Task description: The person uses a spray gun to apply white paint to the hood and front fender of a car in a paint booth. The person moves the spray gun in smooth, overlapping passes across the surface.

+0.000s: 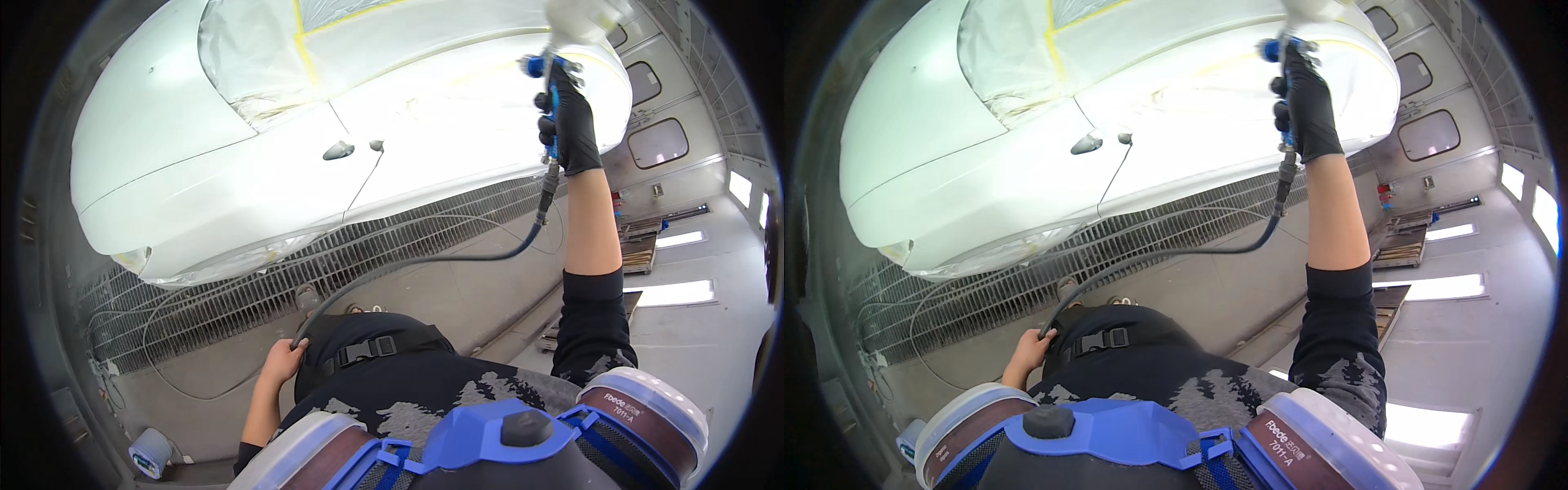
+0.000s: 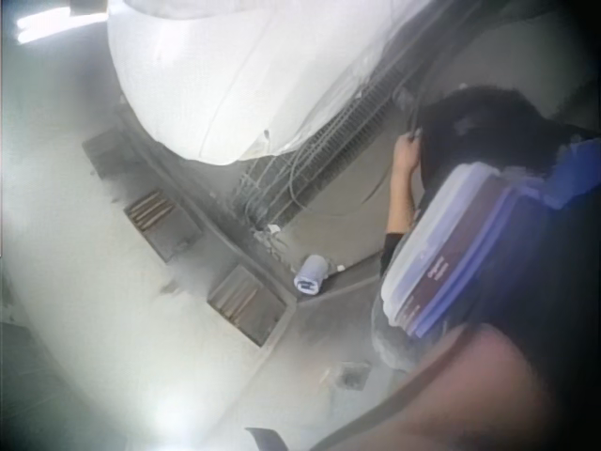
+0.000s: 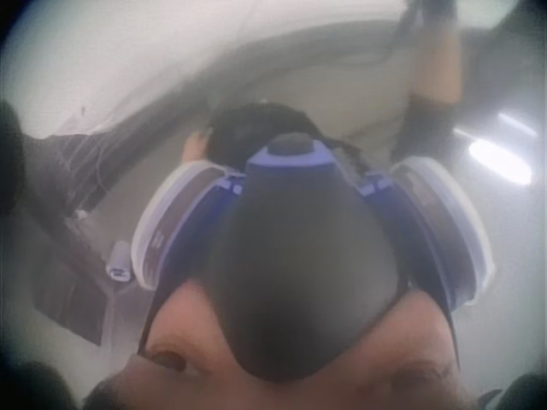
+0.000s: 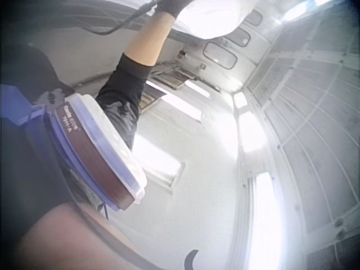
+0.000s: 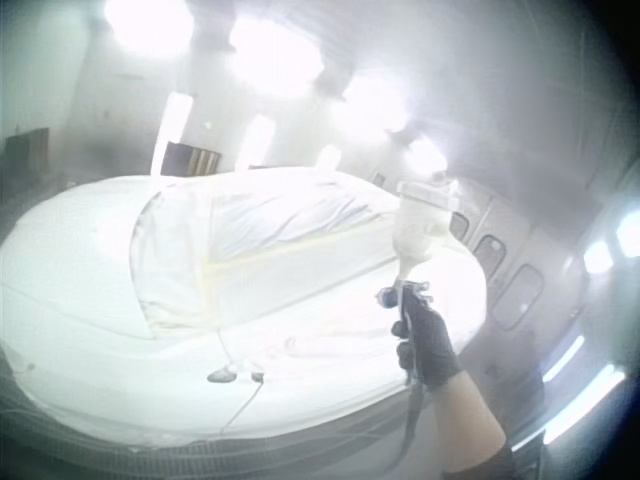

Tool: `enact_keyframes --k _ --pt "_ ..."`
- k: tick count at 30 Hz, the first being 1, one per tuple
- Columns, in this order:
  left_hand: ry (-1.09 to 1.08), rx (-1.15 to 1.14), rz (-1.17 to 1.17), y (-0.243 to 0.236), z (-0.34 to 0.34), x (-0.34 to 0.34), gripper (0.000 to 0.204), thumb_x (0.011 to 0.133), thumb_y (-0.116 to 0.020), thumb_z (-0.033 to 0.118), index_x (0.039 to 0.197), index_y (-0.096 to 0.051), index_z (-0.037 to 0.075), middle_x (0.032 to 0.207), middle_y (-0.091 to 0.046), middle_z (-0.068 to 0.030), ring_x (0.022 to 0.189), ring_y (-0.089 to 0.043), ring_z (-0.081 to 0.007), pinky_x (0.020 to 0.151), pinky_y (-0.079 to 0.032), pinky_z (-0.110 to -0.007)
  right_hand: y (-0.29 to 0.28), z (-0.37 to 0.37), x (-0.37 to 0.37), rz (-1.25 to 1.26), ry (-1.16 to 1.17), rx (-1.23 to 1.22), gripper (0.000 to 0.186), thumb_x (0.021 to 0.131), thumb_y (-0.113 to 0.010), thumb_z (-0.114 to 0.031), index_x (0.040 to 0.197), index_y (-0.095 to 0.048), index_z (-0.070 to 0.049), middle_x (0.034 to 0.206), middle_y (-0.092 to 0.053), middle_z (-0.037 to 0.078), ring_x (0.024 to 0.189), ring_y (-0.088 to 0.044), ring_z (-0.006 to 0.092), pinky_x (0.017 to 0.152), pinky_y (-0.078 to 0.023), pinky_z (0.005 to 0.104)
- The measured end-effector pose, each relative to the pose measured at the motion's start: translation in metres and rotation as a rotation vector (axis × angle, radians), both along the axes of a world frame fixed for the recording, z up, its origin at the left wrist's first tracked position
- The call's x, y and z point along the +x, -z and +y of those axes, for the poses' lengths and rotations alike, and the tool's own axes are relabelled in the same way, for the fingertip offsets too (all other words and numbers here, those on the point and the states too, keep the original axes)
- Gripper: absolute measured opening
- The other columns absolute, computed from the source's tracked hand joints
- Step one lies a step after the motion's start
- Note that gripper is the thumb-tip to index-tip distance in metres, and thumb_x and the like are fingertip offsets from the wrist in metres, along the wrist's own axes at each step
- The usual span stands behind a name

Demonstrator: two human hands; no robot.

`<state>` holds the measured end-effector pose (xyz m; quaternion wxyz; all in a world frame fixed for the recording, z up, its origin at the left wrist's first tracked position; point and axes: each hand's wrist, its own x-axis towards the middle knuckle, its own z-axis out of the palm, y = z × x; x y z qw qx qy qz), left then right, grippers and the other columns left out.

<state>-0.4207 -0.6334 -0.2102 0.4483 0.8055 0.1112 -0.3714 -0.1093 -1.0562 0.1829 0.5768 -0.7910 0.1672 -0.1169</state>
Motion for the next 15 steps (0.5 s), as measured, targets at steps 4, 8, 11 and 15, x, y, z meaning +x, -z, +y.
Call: enact_keyframes --k 4,8,11,15 --pt "0.064 0.076 -0.015 -0.005 0.025 0.01 0.053 0.099 -0.063 0.045 0.079 -0.064 -0.005 0.069 -0.062 -0.0243 0.067 -0.063 -0.0393 0.067 -0.049 -0.048 -0.002 0.059 0.014 0.222 -0.233 0.055 0.047 0.097 -0.061 -0.061 0.105 -0.052 -0.015 0.073 -0.057 -0.002 0.042 -0.038 0.0049 0.038 -0.031 0.0227" --pt "0.072 0.085 0.022 -0.007 0.043 0.022 0.051 0.098 -0.065 0.043 0.08 -0.065 -0.004 0.069 -0.061 -0.0239 0.066 -0.061 -0.0376 0.066 -0.048 -0.048 0.0 0.115 0.034 0.34 -0.503 -0.025 0.052 0.096 -0.063 -0.061 0.107 -0.052 -0.011 0.077 -0.058 0.002 0.045 -0.038 0.0044 0.04 -0.033 0.0229" --pt "0.057 -0.047 0.011 -0.009 0.044 0.035 0.046 0.097 -0.067 0.039 0.082 -0.065 -0.004 0.066 -0.058 -0.0201 0.063 -0.057 -0.0299 0.064 -0.047 -0.044 -0.006 0.149 0.075 0.47 -0.593 -0.049 0.054 0.097 -0.061 -0.061 0.1 -0.054 -0.007 0.073 -0.062 0.0 0.038 -0.04 0.0034 0.036 -0.033 0.0218" --pt "-0.008 -0.304 -0.156 -0.026 0.038 0.05 0.04 0.096 -0.069 0.035 0.083 -0.062 -0.002 0.064 -0.052 -0.014 0.062 -0.049 -0.0211 0.061 -0.043 -0.038 -0.058 0.162 0.125 0.649 -0.499 -0.345 0.04 0.103 -0.049 -0.056 0.115 -0.06 -0.02 0.076 -0.06 0.004 0.045 -0.048 0.0125 0.038 -0.041 0.029"
